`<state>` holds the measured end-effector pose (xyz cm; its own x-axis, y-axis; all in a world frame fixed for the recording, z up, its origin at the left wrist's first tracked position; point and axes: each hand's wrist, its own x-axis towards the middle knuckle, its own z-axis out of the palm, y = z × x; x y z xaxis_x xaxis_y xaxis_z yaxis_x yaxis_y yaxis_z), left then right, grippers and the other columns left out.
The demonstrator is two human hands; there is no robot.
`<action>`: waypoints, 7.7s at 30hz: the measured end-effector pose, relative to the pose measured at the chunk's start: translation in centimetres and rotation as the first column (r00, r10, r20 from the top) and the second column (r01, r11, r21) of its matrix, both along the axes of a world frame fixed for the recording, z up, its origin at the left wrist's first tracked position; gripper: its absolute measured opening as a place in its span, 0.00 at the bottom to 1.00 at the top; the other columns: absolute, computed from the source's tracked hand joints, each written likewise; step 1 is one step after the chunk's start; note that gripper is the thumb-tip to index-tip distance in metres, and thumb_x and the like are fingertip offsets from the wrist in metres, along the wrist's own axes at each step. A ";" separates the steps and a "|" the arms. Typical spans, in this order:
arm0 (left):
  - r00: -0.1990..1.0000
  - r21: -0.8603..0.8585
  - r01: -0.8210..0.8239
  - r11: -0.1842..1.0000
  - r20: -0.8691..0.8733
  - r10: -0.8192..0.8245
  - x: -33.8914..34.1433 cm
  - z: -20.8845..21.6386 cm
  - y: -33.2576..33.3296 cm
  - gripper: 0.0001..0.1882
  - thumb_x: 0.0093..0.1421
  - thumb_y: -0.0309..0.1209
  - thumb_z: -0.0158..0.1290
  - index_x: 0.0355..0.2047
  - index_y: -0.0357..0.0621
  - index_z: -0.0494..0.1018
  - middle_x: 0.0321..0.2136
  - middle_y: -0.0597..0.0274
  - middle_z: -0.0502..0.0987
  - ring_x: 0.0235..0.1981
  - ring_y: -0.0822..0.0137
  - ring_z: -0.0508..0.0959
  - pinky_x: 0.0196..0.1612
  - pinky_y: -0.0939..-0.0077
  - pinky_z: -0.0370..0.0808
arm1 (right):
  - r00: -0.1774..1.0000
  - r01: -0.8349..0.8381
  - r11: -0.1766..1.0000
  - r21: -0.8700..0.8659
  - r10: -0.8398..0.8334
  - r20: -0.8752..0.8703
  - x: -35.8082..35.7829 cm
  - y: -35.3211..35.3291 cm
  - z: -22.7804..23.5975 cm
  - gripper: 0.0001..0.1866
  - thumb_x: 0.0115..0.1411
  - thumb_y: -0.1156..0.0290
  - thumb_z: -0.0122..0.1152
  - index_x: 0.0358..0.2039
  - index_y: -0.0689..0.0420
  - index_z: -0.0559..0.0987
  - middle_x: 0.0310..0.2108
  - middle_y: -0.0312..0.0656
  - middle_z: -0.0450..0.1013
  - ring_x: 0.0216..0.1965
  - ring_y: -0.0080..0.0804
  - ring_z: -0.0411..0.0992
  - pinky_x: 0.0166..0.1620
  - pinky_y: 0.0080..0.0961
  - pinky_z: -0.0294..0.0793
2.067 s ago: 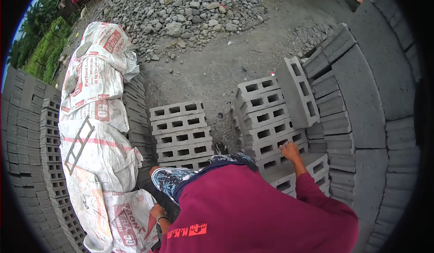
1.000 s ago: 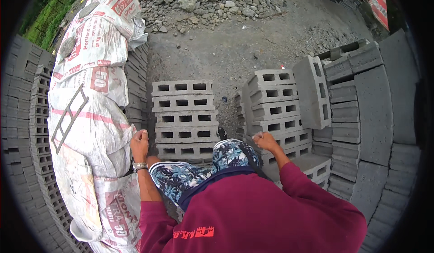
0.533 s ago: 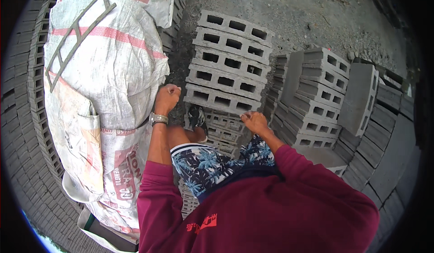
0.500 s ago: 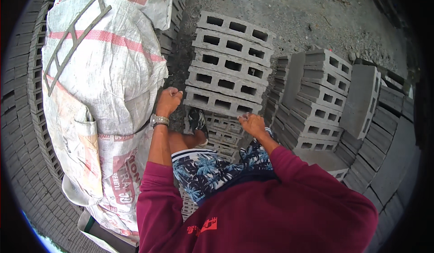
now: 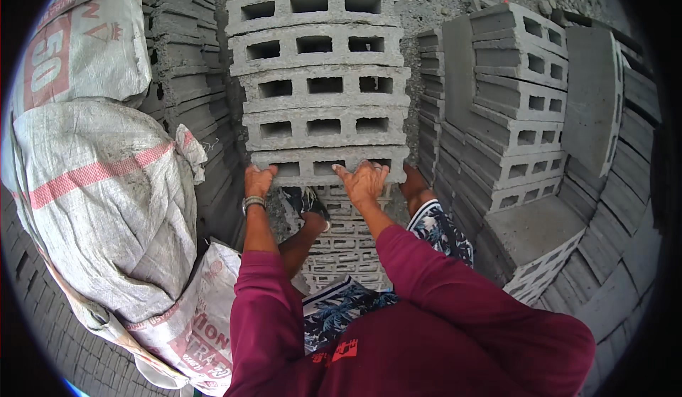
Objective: The person stacks concrete blocks and uses a trowel to apply mortar between layers.
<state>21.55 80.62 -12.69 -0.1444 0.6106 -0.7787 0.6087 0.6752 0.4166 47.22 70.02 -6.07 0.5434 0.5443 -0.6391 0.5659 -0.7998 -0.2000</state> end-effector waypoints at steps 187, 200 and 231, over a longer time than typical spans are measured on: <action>0.551 -0.081 0.605 0.792 0.761 -0.343 45.7 31.0 -14.0 0.44 0.65 0.51 0.54 0.67 0.26 0.52 0.66 0.35 0.57 0.69 0.53 0.59 0.68 0.65 0.59 | 0.819 -0.066 0.974 0.216 -0.071 0.570 52.9 -20.2 30.3 0.28 0.49 0.55 0.67 0.33 0.75 0.80 0.32 0.64 0.78 0.41 0.57 0.76 0.62 0.41 0.58; 0.602 -0.153 0.319 0.935 0.795 -0.075 48.8 28.5 -21.7 0.42 0.71 0.58 0.32 0.70 0.32 0.48 0.71 0.48 0.48 0.73 0.59 0.47 0.72 0.71 0.43 | 0.859 -0.135 0.942 0.309 -0.044 0.510 54.7 -21.4 29.5 0.28 0.48 0.51 0.70 0.29 0.71 0.81 0.29 0.59 0.78 0.37 0.51 0.76 0.62 0.40 0.58; 0.810 -0.461 0.229 0.857 0.579 0.095 47.2 25.0 -20.1 0.39 0.68 0.58 0.40 0.69 0.44 0.55 0.64 0.51 0.63 0.61 0.55 0.68 0.59 0.61 0.65 | 0.783 -0.174 0.880 0.441 -0.148 0.604 53.5 -22.7 28.6 0.20 0.43 0.60 0.68 0.23 0.67 0.75 0.26 0.55 0.74 0.35 0.50 0.71 0.56 0.42 0.63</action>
